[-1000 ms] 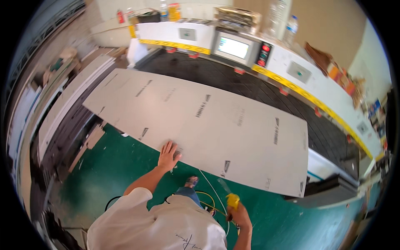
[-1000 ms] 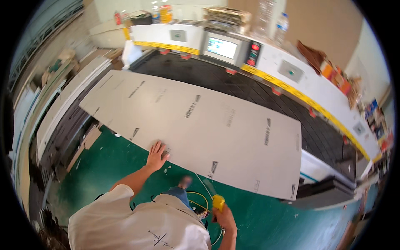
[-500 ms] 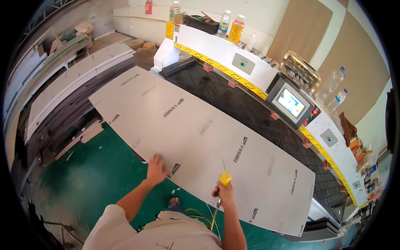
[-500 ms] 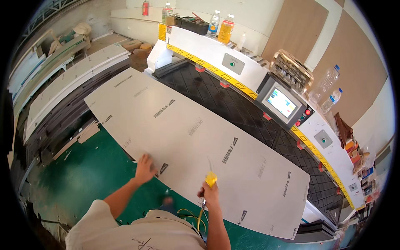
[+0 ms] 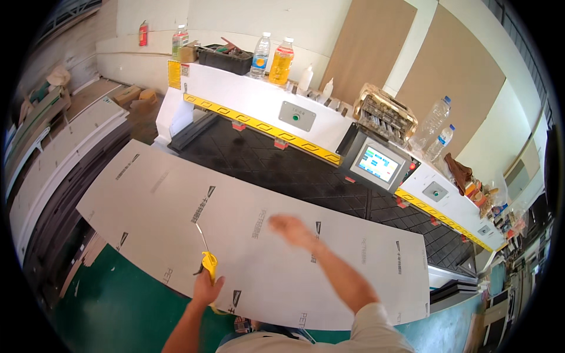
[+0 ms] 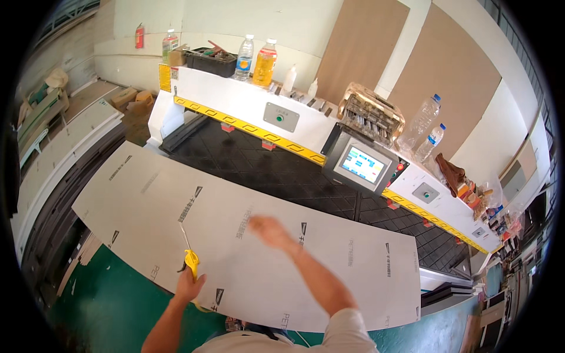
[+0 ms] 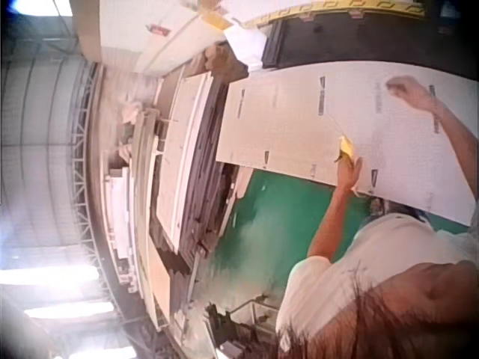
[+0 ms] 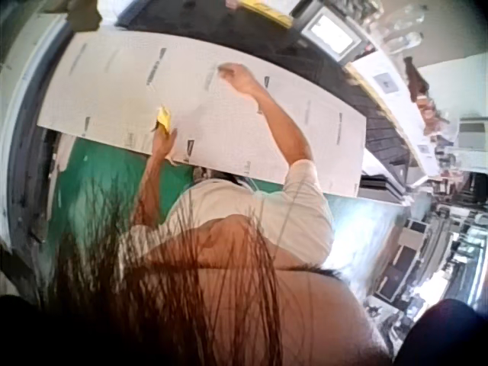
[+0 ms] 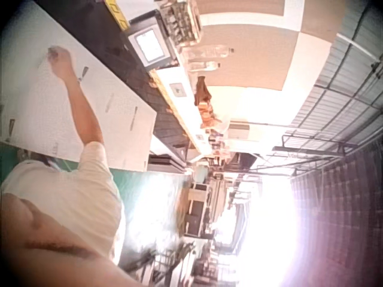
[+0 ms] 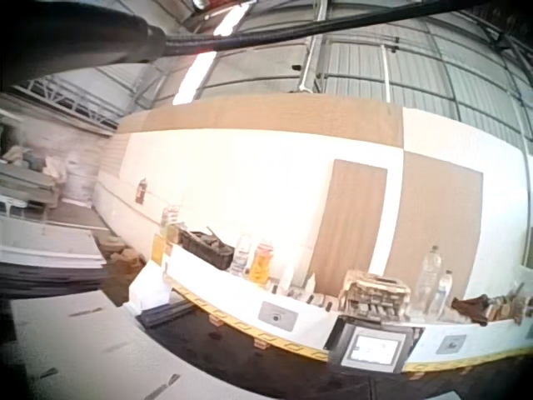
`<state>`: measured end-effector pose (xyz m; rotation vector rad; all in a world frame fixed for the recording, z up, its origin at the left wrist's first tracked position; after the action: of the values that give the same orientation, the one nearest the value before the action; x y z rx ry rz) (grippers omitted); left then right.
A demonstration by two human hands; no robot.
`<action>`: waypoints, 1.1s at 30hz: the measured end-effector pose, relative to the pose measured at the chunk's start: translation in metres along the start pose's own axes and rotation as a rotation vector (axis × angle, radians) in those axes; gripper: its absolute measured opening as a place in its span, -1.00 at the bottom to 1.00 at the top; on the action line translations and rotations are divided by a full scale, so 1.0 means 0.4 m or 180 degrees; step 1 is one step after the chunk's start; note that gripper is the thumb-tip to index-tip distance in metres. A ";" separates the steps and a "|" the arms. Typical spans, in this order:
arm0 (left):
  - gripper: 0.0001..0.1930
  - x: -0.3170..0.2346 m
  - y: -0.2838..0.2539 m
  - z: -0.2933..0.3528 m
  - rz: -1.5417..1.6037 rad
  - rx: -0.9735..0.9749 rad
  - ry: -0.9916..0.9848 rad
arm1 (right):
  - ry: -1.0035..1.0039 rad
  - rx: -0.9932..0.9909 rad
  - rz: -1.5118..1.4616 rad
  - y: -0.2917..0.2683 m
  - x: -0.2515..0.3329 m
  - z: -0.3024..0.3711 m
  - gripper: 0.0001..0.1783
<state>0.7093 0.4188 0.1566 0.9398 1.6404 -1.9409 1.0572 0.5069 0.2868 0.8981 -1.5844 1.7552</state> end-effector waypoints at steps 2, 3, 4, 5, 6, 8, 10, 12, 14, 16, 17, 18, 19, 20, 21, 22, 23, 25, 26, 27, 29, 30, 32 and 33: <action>-0.39 0.104 -0.024 -0.050 -0.0376 -0.0105 0.0288 | -0.0525 -0.1038 0.0221 -0.234 0.062 -0.125 -0.74; -0.37 0.135 -0.016 -0.073 -0.0546 -0.0142 0.0465 | -0.0855 -0.1666 0.0818 -0.344 0.064 -0.184 -0.74; -0.37 0.146 -0.016 -0.081 -0.0612 -0.0222 0.0637 | -0.0607 -0.2034 0.1092 -0.438 0.086 -0.232 -0.73; -0.38 0.147 -0.017 -0.094 -0.0667 -0.0316 0.0828 | -0.0909 -0.2312 0.1484 -0.527 0.104 -0.281 -0.76; -0.38 0.149 -0.022 -0.106 -0.0732 -0.0398 0.0998 | -0.1199 -0.2565 0.1865 -0.600 0.117 -0.330 -0.79; -0.40 0.158 -0.018 -0.098 -0.0749 -0.0241 0.0706 | -0.1039 -0.2462 0.2304 -0.703 0.145 -0.428 -0.73; -0.44 0.146 -0.017 -0.104 -0.0804 -0.0199 0.0604 | -0.0974 -0.2378 0.2894 -0.761 0.159 -0.525 -0.62; -0.50 0.121 -0.029 -0.109 -0.0920 -0.0247 0.0693 | -0.0720 -0.2257 0.3346 -0.789 0.158 -0.589 -0.55; -0.53 0.063 -0.040 -0.108 -0.0779 -0.0415 0.0704 | -0.0262 -0.2061 0.3663 -0.805 0.142 -0.629 -0.54; -0.53 0.061 -0.050 -0.115 -0.0742 -0.0496 0.0703 | -0.0426 -0.2148 0.3706 -0.813 0.142 -0.638 -0.64; -0.51 0.085 -0.031 -0.121 -0.0739 -0.0449 0.0719 | -0.0617 -0.2371 0.3707 -0.827 0.148 -0.628 -0.69; -0.49 0.107 -0.026 -0.112 -0.0763 -0.0387 0.0696 | -0.0808 -0.2558 0.3668 -0.810 0.150 -0.617 -0.73; -0.51 0.106 -0.037 -0.103 -0.0768 -0.0441 0.0726 | -0.1765 -0.3143 0.3113 -0.763 0.172 -0.564 -0.77; -0.53 0.103 -0.049 -0.099 -0.0769 -0.0482 0.0766 | -0.1915 -0.3281 0.2514 -0.704 0.160 -0.512 -0.82; -0.54 0.091 -0.050 -0.102 -0.0740 -0.0536 0.0842 | -0.2065 -0.3419 0.1949 -0.648 0.153 -0.439 -0.86; -0.56 0.101 -0.053 -0.098 -0.0734 -0.0571 0.0813 | -0.1998 -0.3378 0.1205 -0.562 0.146 -0.349 -0.88; -0.57 0.119 -0.054 -0.091 -0.0739 -0.0587 0.0786 | -0.1424 -0.3032 0.0566 -0.485 0.109 -0.262 -0.85; -0.65 0.097 -0.035 -0.099 -0.0596 -0.0706 0.0941 | -0.0329 -0.2134 -0.1990 -0.337 -0.086 -0.072 -0.88; -0.67 0.101 -0.033 -0.109 -0.0665 -0.0665 0.0970 | -0.0098 -0.1883 -0.2987 -0.255 -0.155 0.039 -0.88; -0.69 0.117 -0.032 -0.115 -0.0760 -0.0600 0.0983 | 0.0453 -0.1722 -0.3866 -0.188 -0.203 0.143 -0.85; -0.73 0.104 -0.024 -0.107 -0.0627 -0.0223 0.0693 | 0.1019 -0.1866 -0.4417 -0.125 -0.311 0.352 -0.90; -0.74 0.084 -0.011 -0.101 -0.0434 0.0017 0.0344 | 0.1189 -0.2031 -0.4653 -0.112 -0.377 0.450 -0.92; -0.75 0.093 0.001 -0.049 -0.0826 -0.0379 0.0301 | 0.1369 -0.2250 -0.4617 -0.123 -0.482 0.602 -0.93; -0.76 0.067 0.005 0.008 -0.0785 -0.0551 0.0209 | 0.1515 -0.2433 -0.4687 -0.141 -0.480 0.662 -0.93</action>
<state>0.6918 0.4180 0.1359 0.7720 2.0077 -1.8988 1.2388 0.2507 0.1799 0.7697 -0.6883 0.2199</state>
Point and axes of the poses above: each hand's wrist, its own z-axis away from the middle knuckle, its own y-axis out of the palm, x = y × z, the point moved 3 cm from there along -z, towards the middle knuckle, and after that the axes turned 6 degrees about -z, right-handed, at the moved point
